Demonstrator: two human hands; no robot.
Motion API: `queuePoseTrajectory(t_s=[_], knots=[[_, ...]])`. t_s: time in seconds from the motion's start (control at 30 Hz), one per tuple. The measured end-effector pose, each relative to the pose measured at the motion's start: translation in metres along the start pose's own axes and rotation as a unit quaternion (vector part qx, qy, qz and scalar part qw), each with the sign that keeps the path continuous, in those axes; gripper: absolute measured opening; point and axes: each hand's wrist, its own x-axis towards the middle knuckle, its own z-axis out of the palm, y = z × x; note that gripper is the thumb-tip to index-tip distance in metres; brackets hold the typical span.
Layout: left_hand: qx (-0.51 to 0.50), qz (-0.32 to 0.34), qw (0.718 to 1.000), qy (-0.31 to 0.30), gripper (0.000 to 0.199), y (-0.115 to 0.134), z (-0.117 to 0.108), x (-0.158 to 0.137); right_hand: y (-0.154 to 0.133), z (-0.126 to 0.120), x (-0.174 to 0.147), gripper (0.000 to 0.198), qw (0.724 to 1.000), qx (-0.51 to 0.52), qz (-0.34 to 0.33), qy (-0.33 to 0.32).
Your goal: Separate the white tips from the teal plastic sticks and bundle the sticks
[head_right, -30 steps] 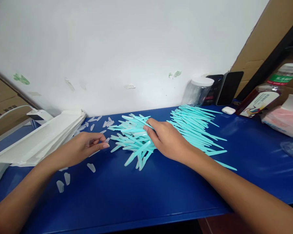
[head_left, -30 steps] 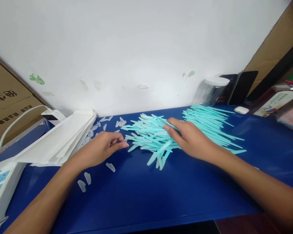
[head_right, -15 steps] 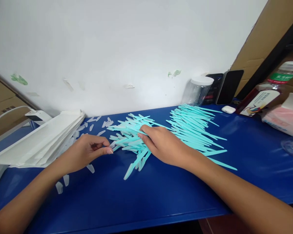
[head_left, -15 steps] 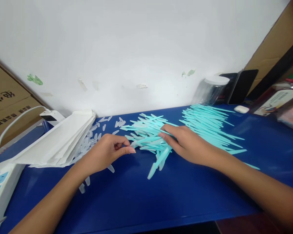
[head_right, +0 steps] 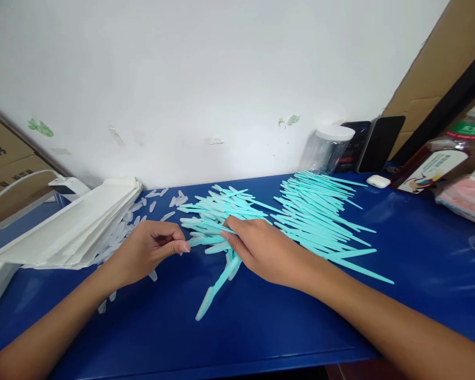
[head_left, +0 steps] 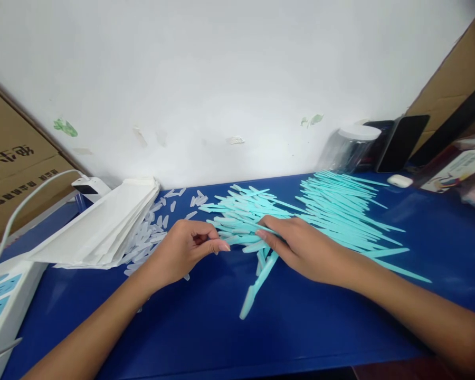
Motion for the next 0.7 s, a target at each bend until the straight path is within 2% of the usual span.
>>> queuePoseTrajectory(t_s=[0.13, 0.23, 0.33, 0.37, 0.43, 0.47, 0.57, 0.7], knots=[[-0.034, 0.004, 0.997, 0.066, 0.051, -0.003, 0.004, 0.006, 0.002, 0.001, 0.001, 0.036, 1.000, 0.002, 0.000, 0.028], [-0.036, -0.032, 0.996, 0.080, 0.053, -0.006, -0.009, 0.007, 0.005, -0.003, 0.003, 0.035, 0.999, -0.009, -0.002, 0.038], [0.103, -0.058, 0.993, 0.010, 0.042, -0.008, -0.042, 0.000, 0.009, -0.008, 0.004, 0.033, 0.999, -0.028, 0.007, 0.044], [0.144, -0.073, 0.986, -0.045, 0.037, -0.008, -0.054, -0.003, 0.011, -0.009, 0.004, 0.033, 0.998, -0.035, 0.009, 0.048], [0.156, -0.111, 0.965, -0.180, 0.035, -0.007, -0.076, -0.011, 0.013, -0.012, 0.003, 0.033, 0.997, -0.049, 0.013, 0.058], [0.151, -0.128, 0.956, -0.215, 0.036, -0.007, -0.083, -0.014, 0.014, -0.013, 0.003, 0.032, 0.997, -0.054, 0.014, 0.062], [0.167, -0.145, 0.948, -0.230, 0.037, -0.006, -0.085, -0.016, 0.014, -0.014, 0.003, 0.031, 0.996, -0.057, 0.019, 0.063], [0.196, -0.128, 0.938, -0.257, 0.024, -0.009, -0.067, -0.009, 0.015, -0.014, 0.003, 0.033, 0.997, -0.056, 0.020, 0.056]])
